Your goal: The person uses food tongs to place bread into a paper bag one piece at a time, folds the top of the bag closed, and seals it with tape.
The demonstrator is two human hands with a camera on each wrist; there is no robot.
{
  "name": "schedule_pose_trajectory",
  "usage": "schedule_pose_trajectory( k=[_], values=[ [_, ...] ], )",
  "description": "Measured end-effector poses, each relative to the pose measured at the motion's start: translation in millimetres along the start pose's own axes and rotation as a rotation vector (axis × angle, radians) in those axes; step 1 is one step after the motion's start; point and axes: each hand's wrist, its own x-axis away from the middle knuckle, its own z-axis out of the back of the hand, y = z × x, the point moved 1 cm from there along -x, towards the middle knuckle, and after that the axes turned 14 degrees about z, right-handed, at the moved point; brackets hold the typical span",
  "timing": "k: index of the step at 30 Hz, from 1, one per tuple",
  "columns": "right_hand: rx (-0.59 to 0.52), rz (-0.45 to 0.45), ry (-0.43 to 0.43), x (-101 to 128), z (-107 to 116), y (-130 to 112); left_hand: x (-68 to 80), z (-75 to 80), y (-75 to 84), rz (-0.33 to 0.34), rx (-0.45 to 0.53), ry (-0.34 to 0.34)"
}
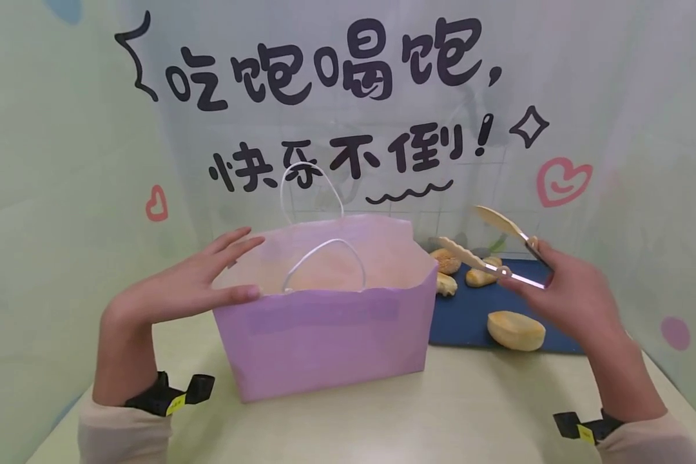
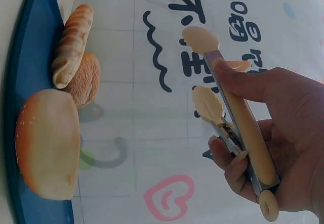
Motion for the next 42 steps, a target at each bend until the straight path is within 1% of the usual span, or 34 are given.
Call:
schedule_pose_trajectory(
  k=[3, 6, 12, 13, 16, 18, 21, 28, 33, 39, 42],
  values=[
    [0.02, 0.002, -0.003, 7.1, 2.8, 6.6, -0.9, 0.6, 0.6, 0.001, -0.004, -0.002],
    [0.032, 0.028, -0.011, 11.4, 1.8, 8.0, -0.7, 0.9, 0.2, -0.001, -0.003, 0.001],
    [0.048, 0.072, -0.095, 24.8, -7.0, 2.3, 0.7, -0.2, -1.4, -0.005, 0.012, 0.007],
    [0.049, 0.063, -0.118, 27.8, -8.5, 1.7, 0.7, -0.3, -1.4, -0.005, 0.013, 0.007],
    [0.047, 0.046, -0.153, 39.1, -13.4, 2.3, 0.2, -0.4, -0.6, -0.006, 0.013, 0.007],
    [0.044, 0.036, -0.158, 47.9, -16.8, 4.5, -0.2, -0.3, 0.1, -0.007, 0.01, 0.007],
    [0.05, 0.034, -0.142, 61.1, -21.6, 8.9, -0.5, -0.1, 0.7, -0.007, 0.005, 0.008],
    [0.086, -0.02, -0.183, 82.8, -25.4, 21.8, -0.1, -0.4, 0.7, -0.002, 0.002, 0.005],
    [0.111, -0.032, -0.181, 91.8, -28.0, 30.2, 0.0, -0.4, 0.8, 0.001, 0.006, 0.007],
    [0.134, -0.068, -0.282, 96.8, -29.1, 43.3, -0.8, -1.9, 1.3, -0.002, 0.0, 0.003],
    [0.144, -0.073, -0.288, 95.9, -28.7, 48.0, -0.4, -1.1, 1.6, 0.0, -0.004, 0.008]
  ],
)
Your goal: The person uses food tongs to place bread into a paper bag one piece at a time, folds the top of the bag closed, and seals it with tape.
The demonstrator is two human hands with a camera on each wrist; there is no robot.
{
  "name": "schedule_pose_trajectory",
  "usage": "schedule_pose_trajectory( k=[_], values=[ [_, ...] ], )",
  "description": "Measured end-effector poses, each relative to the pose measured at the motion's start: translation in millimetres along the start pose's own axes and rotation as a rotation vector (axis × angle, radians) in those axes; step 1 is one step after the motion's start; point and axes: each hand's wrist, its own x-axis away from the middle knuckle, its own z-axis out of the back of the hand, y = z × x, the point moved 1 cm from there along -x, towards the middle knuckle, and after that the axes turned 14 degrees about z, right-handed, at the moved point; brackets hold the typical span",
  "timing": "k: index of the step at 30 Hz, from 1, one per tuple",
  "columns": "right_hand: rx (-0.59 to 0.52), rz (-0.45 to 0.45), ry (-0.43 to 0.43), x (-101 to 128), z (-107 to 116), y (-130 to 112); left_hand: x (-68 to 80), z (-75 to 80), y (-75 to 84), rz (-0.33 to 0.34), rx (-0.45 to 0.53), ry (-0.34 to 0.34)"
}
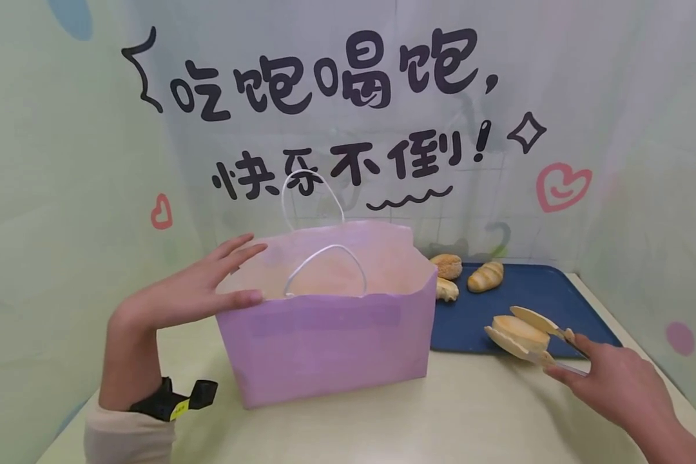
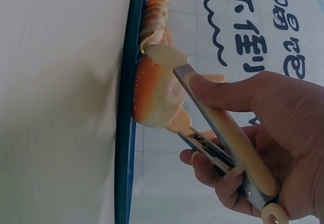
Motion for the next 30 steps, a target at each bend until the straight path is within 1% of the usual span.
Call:
schedule_pose_trajectory(
  k=[11, 15, 20, 23, 25, 28, 30],
  values=[
    [0.023, -0.019, -0.003, -4.0, 1.3, 2.0, -0.4, 1.9, 0.9, 0.002, -0.004, -0.001],
    [0.003, -0.024, 0.006, -3.6, 4.2, 1.8, -2.3, 2.5, 2.1, 0.0, 0.005, -0.004],
    [-0.024, -0.022, 0.045, -5.8, 15.1, -4.1, -3.5, 2.4, 2.6, 0.0, 0.008, -0.006],
    [-0.028, -0.016, 0.057, -12.6, 30.2, -10.2, -3.2, 1.4, 2.0, 0.003, 0.014, -0.009],
    [-0.018, 0.003, 0.09, -18.5, 42.2, -15.9, -2.8, 0.6, 1.4, 0.002, 0.02, -0.009],
    [0.008, 0.042, 0.177, -26.9, 58.9, -26.9, -2.2, -0.6, 0.3, 0.004, 0.03, -0.01],
    [0.01, 0.064, 0.252, -30.8, 67.6, -36.3, -2.4, -0.8, 0.4, 0.003, 0.031, -0.011]
  ],
)
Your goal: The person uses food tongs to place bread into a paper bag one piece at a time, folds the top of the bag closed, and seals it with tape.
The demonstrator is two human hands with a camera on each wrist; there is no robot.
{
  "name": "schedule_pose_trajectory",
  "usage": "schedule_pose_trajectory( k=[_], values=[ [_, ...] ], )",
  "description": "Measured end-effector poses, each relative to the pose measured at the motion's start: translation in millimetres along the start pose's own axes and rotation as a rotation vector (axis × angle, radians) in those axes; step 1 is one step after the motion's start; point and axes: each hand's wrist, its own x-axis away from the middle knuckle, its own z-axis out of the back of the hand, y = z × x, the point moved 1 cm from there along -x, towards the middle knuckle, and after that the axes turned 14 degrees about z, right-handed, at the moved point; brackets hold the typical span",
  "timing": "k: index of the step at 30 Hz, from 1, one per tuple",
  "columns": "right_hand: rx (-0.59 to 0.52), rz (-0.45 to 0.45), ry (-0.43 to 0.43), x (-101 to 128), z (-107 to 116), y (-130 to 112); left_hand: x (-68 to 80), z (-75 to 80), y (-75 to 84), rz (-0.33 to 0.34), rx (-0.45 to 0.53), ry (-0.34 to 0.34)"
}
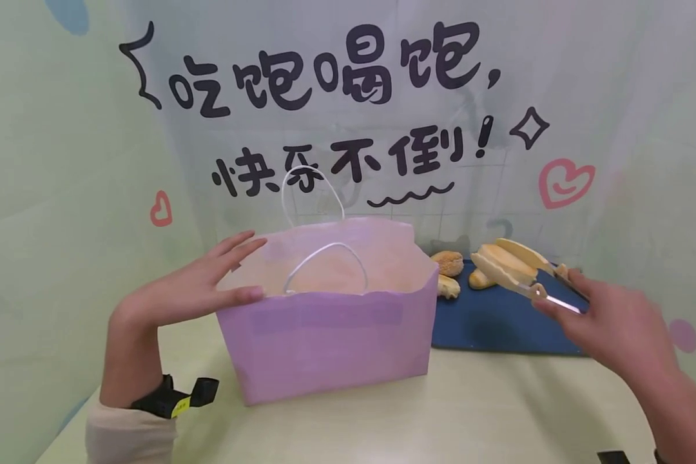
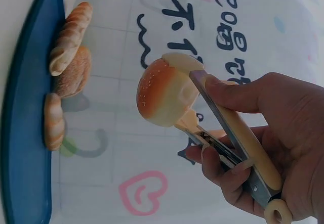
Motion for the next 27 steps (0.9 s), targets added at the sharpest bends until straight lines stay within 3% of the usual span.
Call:
schedule_pose_trajectory(
  k=[19, 27],
  values=[
    [-0.165, 0.074, 0.32, -46.8, 25.1, -95.3, -2.0, 0.8, -1.3, 0.004, -0.009, -0.007],
    [-0.295, 0.165, 0.387, -56.7, 25.6, -127.0, -1.4, 0.7, -3.8, 0.001, -0.004, -0.008]
  ],
)
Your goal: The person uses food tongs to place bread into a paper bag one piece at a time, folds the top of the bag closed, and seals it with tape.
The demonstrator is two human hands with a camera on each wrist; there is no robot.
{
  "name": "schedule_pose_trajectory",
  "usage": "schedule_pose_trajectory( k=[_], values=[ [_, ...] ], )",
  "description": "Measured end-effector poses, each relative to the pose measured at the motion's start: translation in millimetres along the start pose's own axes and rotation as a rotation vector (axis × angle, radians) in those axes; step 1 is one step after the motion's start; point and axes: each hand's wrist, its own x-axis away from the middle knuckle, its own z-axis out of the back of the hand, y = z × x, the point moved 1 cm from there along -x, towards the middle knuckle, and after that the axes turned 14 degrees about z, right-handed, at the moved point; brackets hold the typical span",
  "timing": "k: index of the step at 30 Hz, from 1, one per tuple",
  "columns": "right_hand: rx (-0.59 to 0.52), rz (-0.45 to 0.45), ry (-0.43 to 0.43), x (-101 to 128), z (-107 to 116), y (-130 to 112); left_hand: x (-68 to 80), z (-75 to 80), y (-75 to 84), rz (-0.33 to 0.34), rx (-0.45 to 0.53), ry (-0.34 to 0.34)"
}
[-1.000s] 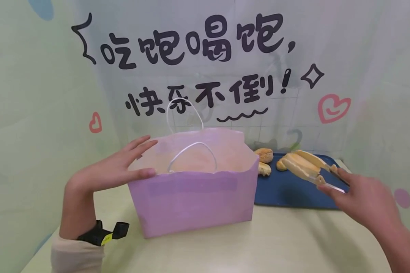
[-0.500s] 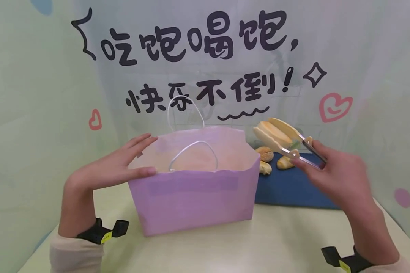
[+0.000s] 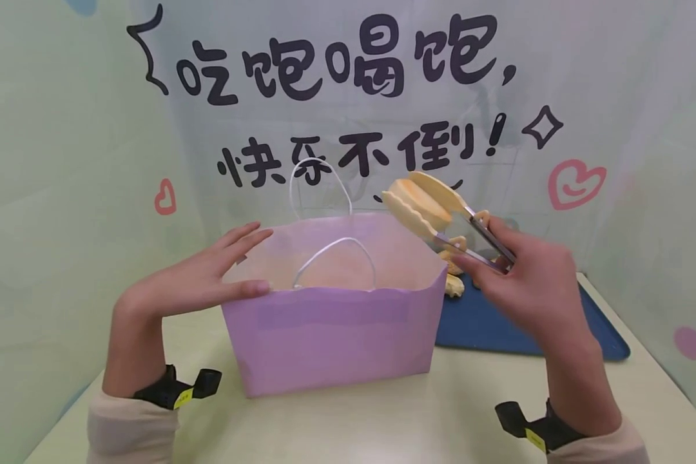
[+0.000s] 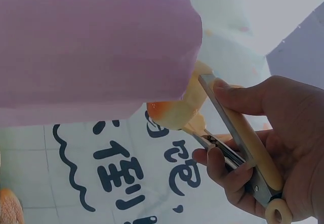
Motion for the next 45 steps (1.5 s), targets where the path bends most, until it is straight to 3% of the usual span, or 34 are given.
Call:
schedule_pose_trajectory(
  k=[10, 16, 21, 31, 39, 45],
  values=[
    [-0.044, 0.116, -0.048, -2.5, -10.7, -26.3, 0.0, 1.3, 1.7, 0.002, -0.012, 0.005],
    [-0.073, 0.109, -0.109, -4.5, -17.1, -35.4, 0.5, 0.5, 0.9, 0.002, -0.01, 0.006],
    [-0.068, 0.059, -0.11, -3.8, -15.5, -36.7, 1.1, 1.0, 1.2, 0.005, -0.011, 0.007],
    [-0.063, -0.008, -0.09, -2.6, -8.9, -21.1, 0.8, 0.8, 1.1, 0.005, -0.002, -0.003],
    [-0.002, -0.112, -0.086, -3.8, -1.5, 6.5, 0.2, -0.1, 0.8, 0.006, -0.009, -0.006],
    [0.038, -0.19, -0.135, -4.8, -5.1, 33.7, 0.6, 0.2, 1.9, 0.007, -0.012, -0.006]
  ],
)
